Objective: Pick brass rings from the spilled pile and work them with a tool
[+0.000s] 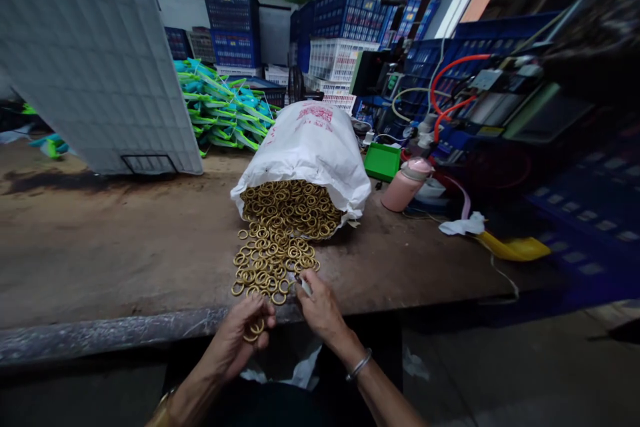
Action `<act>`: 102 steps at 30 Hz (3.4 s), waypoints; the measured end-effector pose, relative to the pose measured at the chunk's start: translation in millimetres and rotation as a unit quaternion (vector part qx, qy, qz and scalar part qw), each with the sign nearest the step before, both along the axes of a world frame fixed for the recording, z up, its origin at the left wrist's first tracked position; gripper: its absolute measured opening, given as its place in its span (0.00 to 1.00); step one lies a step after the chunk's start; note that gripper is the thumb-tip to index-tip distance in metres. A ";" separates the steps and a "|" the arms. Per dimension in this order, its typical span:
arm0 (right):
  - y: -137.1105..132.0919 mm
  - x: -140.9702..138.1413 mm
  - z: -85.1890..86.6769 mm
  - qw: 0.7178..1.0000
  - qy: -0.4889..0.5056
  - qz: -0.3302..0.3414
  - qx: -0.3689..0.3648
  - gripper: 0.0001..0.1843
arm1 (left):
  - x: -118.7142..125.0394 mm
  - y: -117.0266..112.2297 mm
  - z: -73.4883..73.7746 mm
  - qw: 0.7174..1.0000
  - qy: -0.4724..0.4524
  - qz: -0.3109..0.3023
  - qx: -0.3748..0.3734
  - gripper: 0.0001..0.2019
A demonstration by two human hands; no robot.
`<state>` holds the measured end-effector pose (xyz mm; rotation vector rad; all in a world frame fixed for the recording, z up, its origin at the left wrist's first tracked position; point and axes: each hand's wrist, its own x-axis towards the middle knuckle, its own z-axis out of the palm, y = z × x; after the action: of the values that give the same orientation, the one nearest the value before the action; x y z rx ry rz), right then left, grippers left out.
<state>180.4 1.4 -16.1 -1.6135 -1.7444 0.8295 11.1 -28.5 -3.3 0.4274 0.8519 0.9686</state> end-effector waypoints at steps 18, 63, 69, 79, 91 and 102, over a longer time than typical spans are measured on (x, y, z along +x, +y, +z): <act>-5.6 -50.3 6.3 0.986 0.142 0.044 -0.074 0.13 | -9.8 -1.0 -4.2 0.979 0.174 -0.031 0.107 0.16; -1.8 -21.7 8.2 0.948 -0.314 0.009 -0.045 0.15 | -7.2 -16.7 9.0 0.982 0.123 -0.058 0.131 0.16; 3.8 -0.3 1.5 0.953 -0.293 -0.071 -0.003 0.06 | -7.0 -8.6 9.9 0.996 0.016 -0.028 0.081 0.14; 13.2 -9.6 2.4 0.950 -0.299 -0.090 -0.025 0.08 | -15.3 -0.1 4.9 0.998 -0.066 -0.010 0.011 0.10; 31.0 -0.6 5.6 0.987 -0.139 -0.085 -0.005 0.04 | -9.1 5.6 -3.7 0.999 0.008 -0.013 0.039 0.14; 28.9 -21.2 24.8 0.954 0.253 -0.022 -0.156 0.08 | -1.8 27.6 4.9 0.908 0.275 0.006 0.317 0.11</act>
<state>159.2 30.2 8.7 -1.4494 -1.2535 1.4101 9.4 -1.0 1.6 1.3041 1.0277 1.1476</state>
